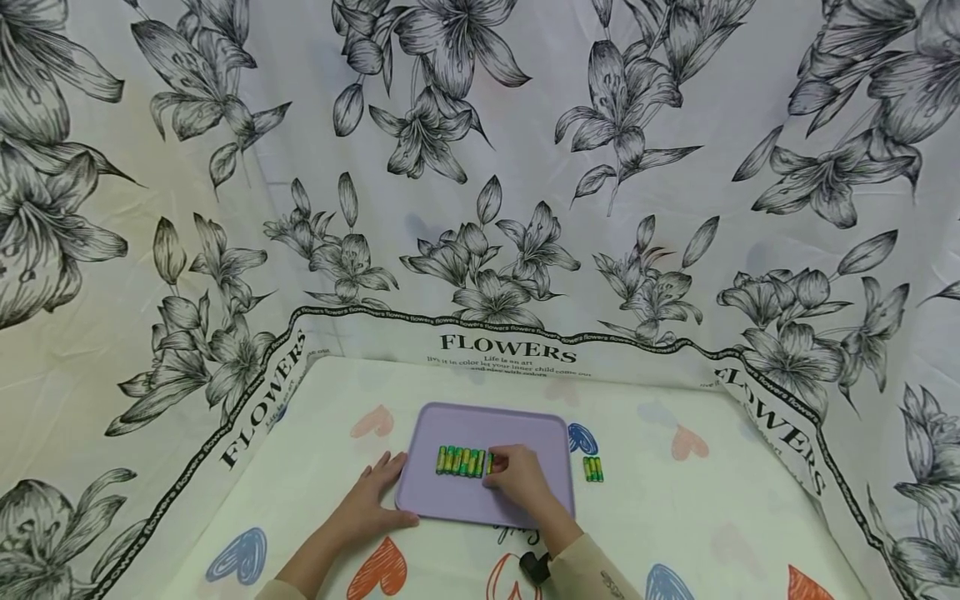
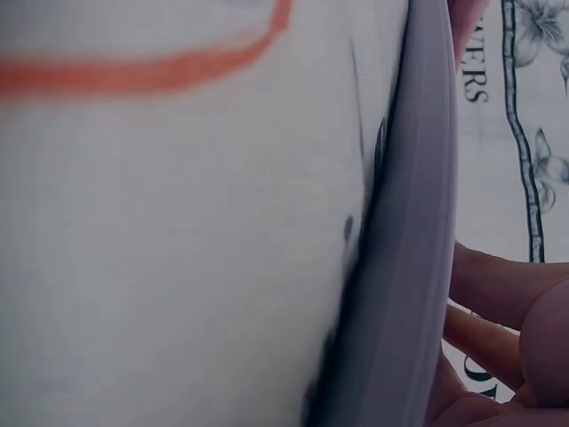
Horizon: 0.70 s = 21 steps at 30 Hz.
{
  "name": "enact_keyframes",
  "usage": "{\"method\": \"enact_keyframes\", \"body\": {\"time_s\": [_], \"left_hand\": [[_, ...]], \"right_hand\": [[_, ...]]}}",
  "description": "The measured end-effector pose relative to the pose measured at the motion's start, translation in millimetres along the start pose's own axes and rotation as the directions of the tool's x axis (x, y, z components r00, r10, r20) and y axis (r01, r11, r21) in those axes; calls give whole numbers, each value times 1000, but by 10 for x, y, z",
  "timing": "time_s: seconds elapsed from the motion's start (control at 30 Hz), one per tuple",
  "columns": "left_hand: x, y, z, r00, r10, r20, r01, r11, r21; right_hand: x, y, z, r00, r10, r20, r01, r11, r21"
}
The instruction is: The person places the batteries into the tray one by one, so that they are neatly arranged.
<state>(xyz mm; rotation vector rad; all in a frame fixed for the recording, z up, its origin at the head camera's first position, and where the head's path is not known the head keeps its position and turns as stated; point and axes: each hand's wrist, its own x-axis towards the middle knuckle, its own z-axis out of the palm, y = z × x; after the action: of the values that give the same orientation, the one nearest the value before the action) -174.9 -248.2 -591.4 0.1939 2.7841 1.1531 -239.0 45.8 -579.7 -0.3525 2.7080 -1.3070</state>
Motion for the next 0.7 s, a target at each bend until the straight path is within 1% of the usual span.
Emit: {"method": "enact_keyframes", "body": {"time_s": [0.2, 0.4, 0.5, 0.7], "left_hand": [[1, -26, 8, 1000, -2, 1, 2, 1000, -11], [17, -41, -3, 1000, 8, -2, -8, 1000, -5], [24, -57, 4, 1000, 4, -4, -4, 1000, -5], [16, -60, 19, 1000, -4, -4, 4, 1000, -6]], "right_hand": [[2, -36, 27, 1000, -6, 21, 6, 999, -44], [23, -51, 37, 1000, -12, 19, 13, 998, -55], [14, -56, 26, 1000, -17, 21, 17, 999, -27], [-29, -9, -55, 1000, 12, 13, -13, 999, 38]]}}
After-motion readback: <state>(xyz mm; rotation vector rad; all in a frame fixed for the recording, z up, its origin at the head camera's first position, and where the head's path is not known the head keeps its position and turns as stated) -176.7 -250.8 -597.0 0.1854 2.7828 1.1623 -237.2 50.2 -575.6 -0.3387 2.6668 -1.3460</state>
